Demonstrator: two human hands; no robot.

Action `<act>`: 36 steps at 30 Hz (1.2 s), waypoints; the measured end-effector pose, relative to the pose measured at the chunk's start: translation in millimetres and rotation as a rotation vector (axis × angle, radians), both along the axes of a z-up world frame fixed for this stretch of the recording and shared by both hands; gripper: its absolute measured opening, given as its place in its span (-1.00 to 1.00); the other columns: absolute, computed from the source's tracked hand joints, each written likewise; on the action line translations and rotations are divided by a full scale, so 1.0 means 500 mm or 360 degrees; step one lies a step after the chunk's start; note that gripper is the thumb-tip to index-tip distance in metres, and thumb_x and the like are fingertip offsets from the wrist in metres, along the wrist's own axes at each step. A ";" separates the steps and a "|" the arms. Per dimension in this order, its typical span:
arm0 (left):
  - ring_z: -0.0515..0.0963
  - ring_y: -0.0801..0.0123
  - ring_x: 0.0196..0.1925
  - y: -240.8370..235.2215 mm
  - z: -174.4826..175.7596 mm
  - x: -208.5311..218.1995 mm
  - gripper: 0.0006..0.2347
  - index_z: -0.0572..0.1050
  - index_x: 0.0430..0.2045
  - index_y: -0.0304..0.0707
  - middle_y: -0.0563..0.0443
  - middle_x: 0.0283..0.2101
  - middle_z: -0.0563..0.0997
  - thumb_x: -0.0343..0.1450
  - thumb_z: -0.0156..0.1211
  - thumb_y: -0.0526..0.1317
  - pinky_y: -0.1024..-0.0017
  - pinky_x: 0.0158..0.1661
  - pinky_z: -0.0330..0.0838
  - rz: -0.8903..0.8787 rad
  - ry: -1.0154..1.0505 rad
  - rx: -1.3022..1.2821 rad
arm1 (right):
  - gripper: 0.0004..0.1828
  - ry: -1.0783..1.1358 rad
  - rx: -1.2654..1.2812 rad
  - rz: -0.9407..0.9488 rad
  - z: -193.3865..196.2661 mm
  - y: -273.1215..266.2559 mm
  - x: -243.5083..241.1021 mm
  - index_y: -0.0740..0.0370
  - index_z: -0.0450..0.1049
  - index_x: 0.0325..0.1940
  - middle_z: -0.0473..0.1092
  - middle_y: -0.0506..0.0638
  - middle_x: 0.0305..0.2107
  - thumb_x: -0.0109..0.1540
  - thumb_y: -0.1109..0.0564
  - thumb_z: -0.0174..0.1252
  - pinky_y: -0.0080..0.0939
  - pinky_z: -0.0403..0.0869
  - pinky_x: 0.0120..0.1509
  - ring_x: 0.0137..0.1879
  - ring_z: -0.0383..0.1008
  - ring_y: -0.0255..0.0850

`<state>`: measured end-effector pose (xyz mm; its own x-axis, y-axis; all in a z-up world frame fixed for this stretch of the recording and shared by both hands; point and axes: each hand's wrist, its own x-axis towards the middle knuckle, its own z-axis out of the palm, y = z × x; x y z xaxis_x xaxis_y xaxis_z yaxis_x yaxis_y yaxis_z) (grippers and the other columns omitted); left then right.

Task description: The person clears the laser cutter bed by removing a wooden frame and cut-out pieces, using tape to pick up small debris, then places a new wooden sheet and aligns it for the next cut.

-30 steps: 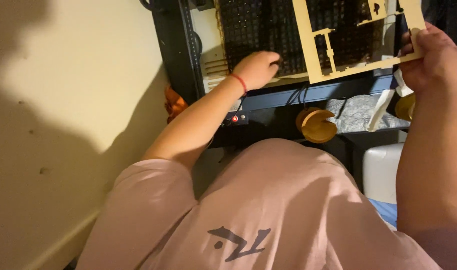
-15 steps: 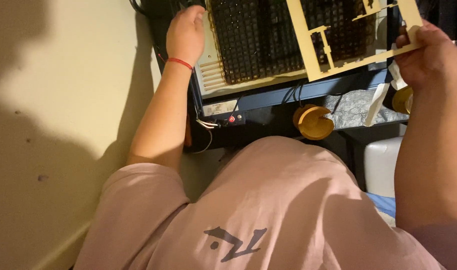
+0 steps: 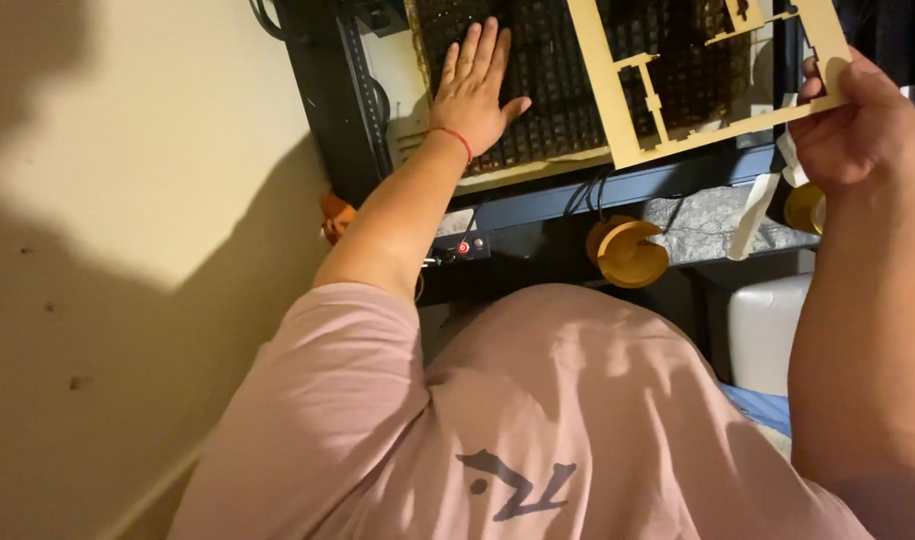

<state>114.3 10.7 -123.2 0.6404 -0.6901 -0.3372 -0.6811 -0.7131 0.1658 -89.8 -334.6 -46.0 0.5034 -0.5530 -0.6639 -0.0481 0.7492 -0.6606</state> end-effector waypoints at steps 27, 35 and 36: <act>-0.28 0.14 0.57 -0.012 -0.068 0.097 -0.29 -0.23 0.46 -0.25 -0.10 0.53 -0.23 0.64 -0.18 0.29 0.17 0.50 -0.38 0.0528 -0.0239 -0.0087 | -0.56 0.0028 0.0003 0.0144 -0.008 -0.007 0.002 0.22 0.45 0.27 0.53 0.03 -0.21 0.35 0.21 -0.15 -0.54 0.55 -0.26 -0.37 0.47 -0.37; -0.17 0.06 0.54 -0.010 -0.068 0.090 -0.34 -0.09 0.42 -0.27 -0.17 0.50 -0.09 0.62 -0.16 0.25 0.13 0.48 -0.33 0.0524 -0.0228 -0.0184 | -0.68 -0.0027 0.0036 0.0110 -0.012 -0.001 0.001 0.26 0.51 0.05 0.53 0.05 -0.18 0.30 0.29 -0.08 -0.55 0.54 -0.21 -0.24 0.50 -0.31; -0.22 0.08 0.55 -0.013 -0.058 0.087 -0.34 -0.15 0.44 -0.25 -0.15 0.51 -0.16 0.64 -0.20 0.26 0.14 0.50 -0.37 0.0508 -0.0221 -0.0105 | -0.63 0.0017 0.0020 0.0105 0.006 0.011 0.006 0.26 0.49 0.12 0.53 0.05 -0.18 0.33 0.28 -0.16 -0.55 0.54 -0.24 -0.31 0.47 -0.33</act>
<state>157.8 4.3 -152.3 0.8639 -0.4652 -0.1929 -0.4450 -0.8845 0.1401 -87.0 -329.3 -43.1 0.5312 -0.5103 -0.6763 -0.1050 0.7524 -0.6503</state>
